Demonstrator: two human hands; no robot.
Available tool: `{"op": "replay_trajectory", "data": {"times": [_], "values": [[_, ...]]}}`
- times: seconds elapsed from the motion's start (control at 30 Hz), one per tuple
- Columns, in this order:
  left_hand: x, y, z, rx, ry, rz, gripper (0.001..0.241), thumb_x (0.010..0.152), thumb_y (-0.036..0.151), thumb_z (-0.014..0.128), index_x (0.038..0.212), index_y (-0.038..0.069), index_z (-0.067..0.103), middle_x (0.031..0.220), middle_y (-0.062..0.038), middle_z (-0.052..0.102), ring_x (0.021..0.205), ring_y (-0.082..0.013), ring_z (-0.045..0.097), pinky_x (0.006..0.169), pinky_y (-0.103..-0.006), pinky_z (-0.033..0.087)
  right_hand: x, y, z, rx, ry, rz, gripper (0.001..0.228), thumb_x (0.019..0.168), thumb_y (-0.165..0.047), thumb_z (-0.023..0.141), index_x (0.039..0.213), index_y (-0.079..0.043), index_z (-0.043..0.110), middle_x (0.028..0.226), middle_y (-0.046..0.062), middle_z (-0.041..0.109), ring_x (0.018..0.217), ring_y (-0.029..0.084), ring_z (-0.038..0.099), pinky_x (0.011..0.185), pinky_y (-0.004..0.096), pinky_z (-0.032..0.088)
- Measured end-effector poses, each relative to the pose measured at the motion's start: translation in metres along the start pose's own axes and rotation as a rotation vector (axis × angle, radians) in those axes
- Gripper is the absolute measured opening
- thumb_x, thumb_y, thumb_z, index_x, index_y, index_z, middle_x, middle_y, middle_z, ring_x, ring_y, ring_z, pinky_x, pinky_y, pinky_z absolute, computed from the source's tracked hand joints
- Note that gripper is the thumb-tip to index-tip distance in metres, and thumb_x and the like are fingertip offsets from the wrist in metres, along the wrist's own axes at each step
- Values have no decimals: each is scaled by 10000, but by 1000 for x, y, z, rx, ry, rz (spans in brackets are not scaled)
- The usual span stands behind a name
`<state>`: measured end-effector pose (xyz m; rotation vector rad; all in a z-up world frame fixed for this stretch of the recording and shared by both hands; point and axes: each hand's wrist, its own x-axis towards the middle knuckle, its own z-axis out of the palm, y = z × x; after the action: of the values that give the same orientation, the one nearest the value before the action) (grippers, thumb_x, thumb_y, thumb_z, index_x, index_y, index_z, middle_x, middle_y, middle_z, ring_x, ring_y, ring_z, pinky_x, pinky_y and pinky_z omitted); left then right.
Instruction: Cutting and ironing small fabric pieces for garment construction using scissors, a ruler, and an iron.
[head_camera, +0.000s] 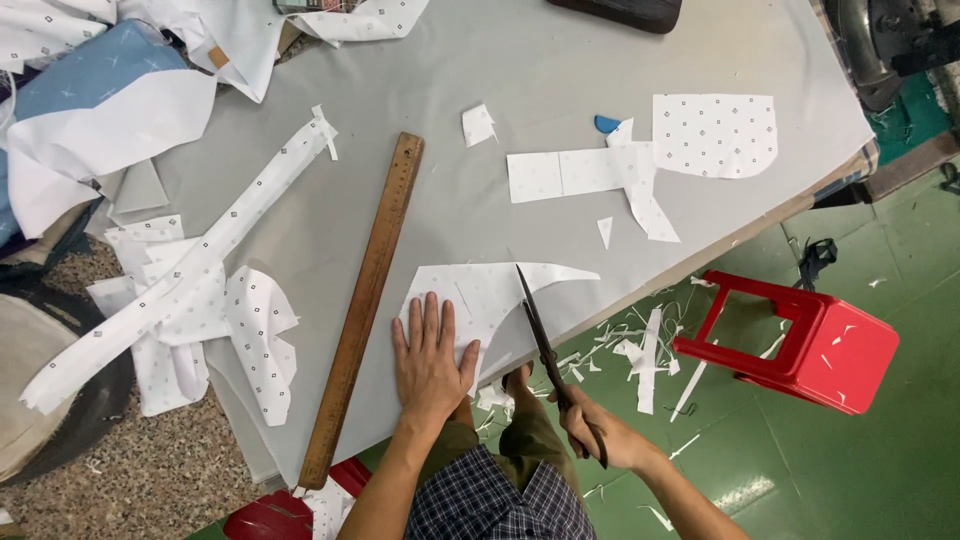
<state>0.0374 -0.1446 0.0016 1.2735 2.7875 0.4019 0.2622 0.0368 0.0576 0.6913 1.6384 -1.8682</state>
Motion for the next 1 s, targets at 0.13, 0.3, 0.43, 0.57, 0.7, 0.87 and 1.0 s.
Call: {"op": "replay_trajectory", "data": {"times": [0.13,0.3,0.43,0.57,0.7,0.87,1.0], "values": [[-1,1,-1,3,3,-5,730,1033,572,409,1569,75,408,1655,-173,344,1553,-362,274,1249,-586,212,9,1,0,-68,96,32,680,901,-669,379,1233,-94,525,717,-2,503,530,118,574,493,288,601],[1,1,-4,12,9,-14,733,1028,572,430,1569,78,408,1653,-172,347,1549,-361,285,1246,-578,225,6,21,7,127,334,10,497,991,-472,459,1192,-31,567,663,-16,511,429,96,538,366,254,539],[-1,2,-5,42,-34,-27,758,1023,590,417,1601,106,335,1671,-160,304,1558,-349,253,1253,-568,189,-15,18,-27,104,809,23,471,1013,-401,430,1224,5,541,529,83,592,437,211,579,432,363,512],[9,31,-17,49,48,-192,777,1040,600,359,1595,57,315,1673,-211,266,1549,-412,248,1235,-621,197,-23,75,-127,-462,605,-12,568,892,-489,560,1293,-88,541,633,36,692,481,181,711,454,347,548],[31,99,10,104,51,-396,805,1059,655,145,1624,85,209,1701,-152,191,1590,-322,112,1293,-544,35,-2,8,-209,-482,263,11,569,918,-405,598,1351,-40,543,686,45,658,534,150,635,499,318,552],[69,180,59,134,219,-749,835,1023,647,348,1601,48,282,1684,-225,218,1568,-393,187,1250,-584,154,36,-29,-314,-784,13,-41,696,824,-633,544,1295,-125,612,644,-4,678,531,124,675,529,277,509],[83,219,78,159,315,-887,839,1015,663,377,1607,72,314,1686,-131,285,1580,-323,202,1262,-571,129,50,-32,-391,-943,-144,-46,637,816,-621,601,1245,-153,657,713,7,708,620,121,673,615,278,510]]}}
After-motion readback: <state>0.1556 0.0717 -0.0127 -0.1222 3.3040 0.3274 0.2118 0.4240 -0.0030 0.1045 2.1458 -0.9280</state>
